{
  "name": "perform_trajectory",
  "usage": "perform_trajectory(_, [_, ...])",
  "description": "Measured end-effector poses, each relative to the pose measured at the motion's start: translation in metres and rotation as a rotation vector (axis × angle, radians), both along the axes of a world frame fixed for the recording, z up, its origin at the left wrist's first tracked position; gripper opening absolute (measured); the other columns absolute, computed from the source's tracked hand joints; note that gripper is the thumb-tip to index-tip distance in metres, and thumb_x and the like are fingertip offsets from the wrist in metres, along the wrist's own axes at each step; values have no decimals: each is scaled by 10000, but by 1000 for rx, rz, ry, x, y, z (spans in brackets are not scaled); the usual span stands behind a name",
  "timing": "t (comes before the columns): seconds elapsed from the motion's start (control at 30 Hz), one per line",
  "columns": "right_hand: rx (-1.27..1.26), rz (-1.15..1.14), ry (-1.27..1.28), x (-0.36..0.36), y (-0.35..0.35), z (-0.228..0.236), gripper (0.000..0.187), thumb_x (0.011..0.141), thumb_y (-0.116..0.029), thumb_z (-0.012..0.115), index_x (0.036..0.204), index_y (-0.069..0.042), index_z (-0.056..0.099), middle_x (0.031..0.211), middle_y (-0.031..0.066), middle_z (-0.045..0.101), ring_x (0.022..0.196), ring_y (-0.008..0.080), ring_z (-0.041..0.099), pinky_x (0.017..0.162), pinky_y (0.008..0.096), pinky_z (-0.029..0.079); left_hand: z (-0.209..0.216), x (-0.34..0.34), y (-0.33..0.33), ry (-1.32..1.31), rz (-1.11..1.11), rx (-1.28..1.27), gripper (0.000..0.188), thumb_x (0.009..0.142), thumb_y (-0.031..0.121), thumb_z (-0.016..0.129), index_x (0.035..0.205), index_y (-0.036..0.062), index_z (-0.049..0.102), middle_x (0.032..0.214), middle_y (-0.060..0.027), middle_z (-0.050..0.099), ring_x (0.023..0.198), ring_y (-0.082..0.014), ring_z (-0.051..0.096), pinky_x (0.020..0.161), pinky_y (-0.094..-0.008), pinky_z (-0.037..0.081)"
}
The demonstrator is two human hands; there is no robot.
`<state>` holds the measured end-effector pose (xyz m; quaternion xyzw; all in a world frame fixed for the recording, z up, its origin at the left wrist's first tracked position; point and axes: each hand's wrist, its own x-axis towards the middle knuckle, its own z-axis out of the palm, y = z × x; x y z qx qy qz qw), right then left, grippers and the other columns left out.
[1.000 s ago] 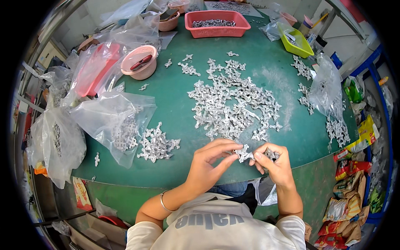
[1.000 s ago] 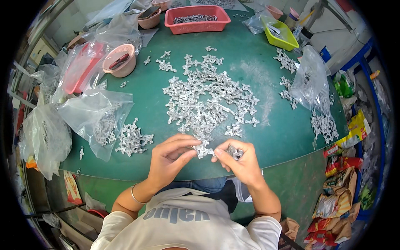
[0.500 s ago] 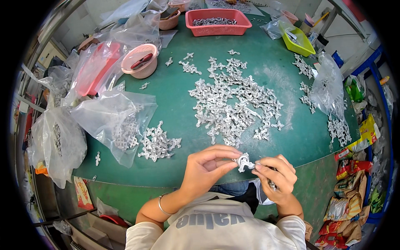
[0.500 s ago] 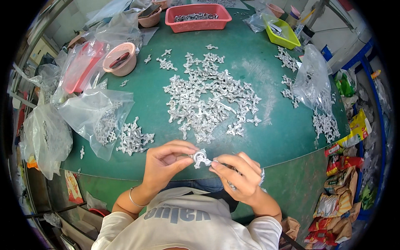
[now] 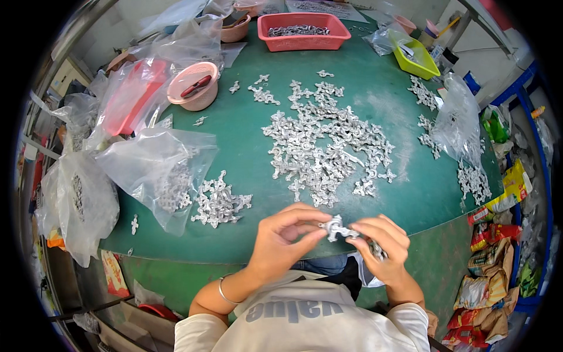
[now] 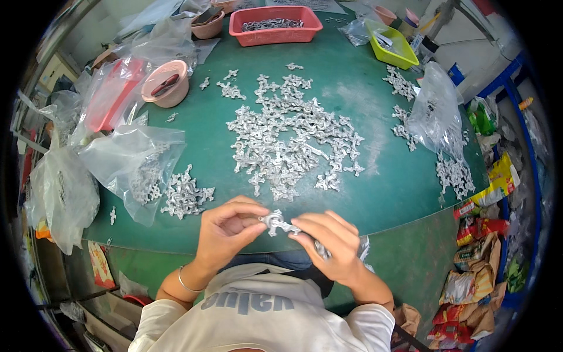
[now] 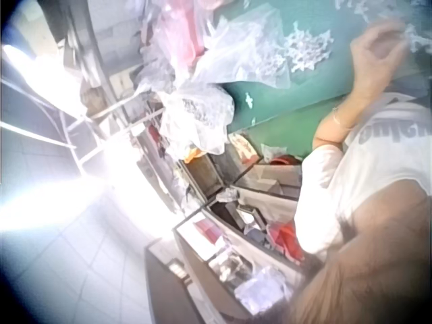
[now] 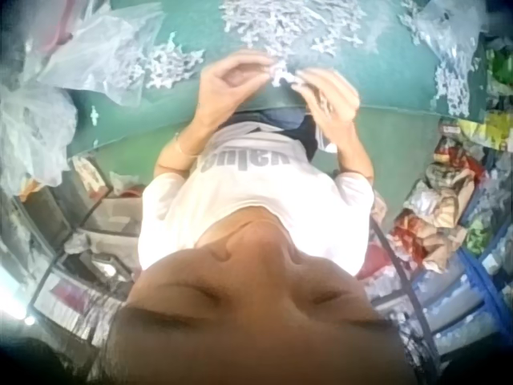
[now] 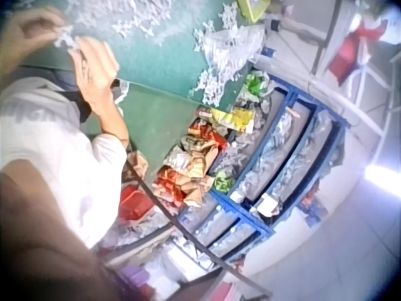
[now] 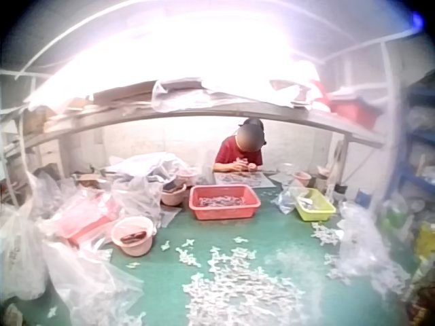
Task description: The person assembles small metal crosses by hand, picking up components from a table, fitting them together, and placing the finished crosses back onto the table surface.
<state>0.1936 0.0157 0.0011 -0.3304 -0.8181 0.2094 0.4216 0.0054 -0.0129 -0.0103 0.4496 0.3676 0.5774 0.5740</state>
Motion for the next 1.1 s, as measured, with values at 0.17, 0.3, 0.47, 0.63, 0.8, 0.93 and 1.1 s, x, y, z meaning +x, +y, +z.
perform_trajectory(0.17, [-271,-258,-94,37,40,-36,215,691,-36,654,897,10,617,887,150,607,830,275,585,752,318,444,-17,-52,0,528,254,39,196,733,-132,535,903,-58,595,909,-101,548,819,-156,567,741,-233,467])
perform_trajectory(0.3, [-188,-586,-337,81,81,-71,226,696,-54,653,917,-25,615,925,126,573,775,305,574,684,351,447,-33,-86,-8,1153,413,82,211,712,-93,532,897,-8,589,869,-118,548,774,-236,550,683,-307,433])
perform_trajectory(0.47, [-214,-597,-495,76,91,-71,218,711,-90,652,918,-41,609,952,111,556,718,313,574,631,388,442,-40,-87,-14,1495,523,70,221,707,-52,525,910,9,587,1003,-132,498,941,-283,470,811,-372,334])
perform_trajectory(0.63, [-170,-582,-504,82,93,-81,222,698,-111,671,890,-23,604,927,109,565,717,319,572,619,388,438,-34,-76,-10,1441,582,146,225,719,-37,532,934,16,574,1057,-144,473,969,-299,451,839,-374,323])
perform_trajectory(0.8, [-250,-575,-283,94,93,-94,243,661,-96,707,848,10,595,788,121,584,656,252,570,596,342,436,-28,-56,-7,1306,471,173,213,729,-22,550,937,17,574,1051,-139,478,952,-298,460,845,-366,346])
perform_trajectory(0.93, [-397,-556,5,90,87,-92,176,690,-60,689,806,27,588,638,49,563,566,125,506,534,270,414,-24,-41,-6,1182,368,197,228,711,-29,577,934,19,578,1029,-135,492,927,-287,489,817,-351,384])
perform_trajectory(1.1, [-731,-518,315,68,64,-66,84,736,-40,652,763,17,597,587,0,538,463,56,424,434,207,343,-23,-24,-4,993,232,223,238,722,-24,588,955,22,583,980,-128,536,899,-264,531,788,-324,417])
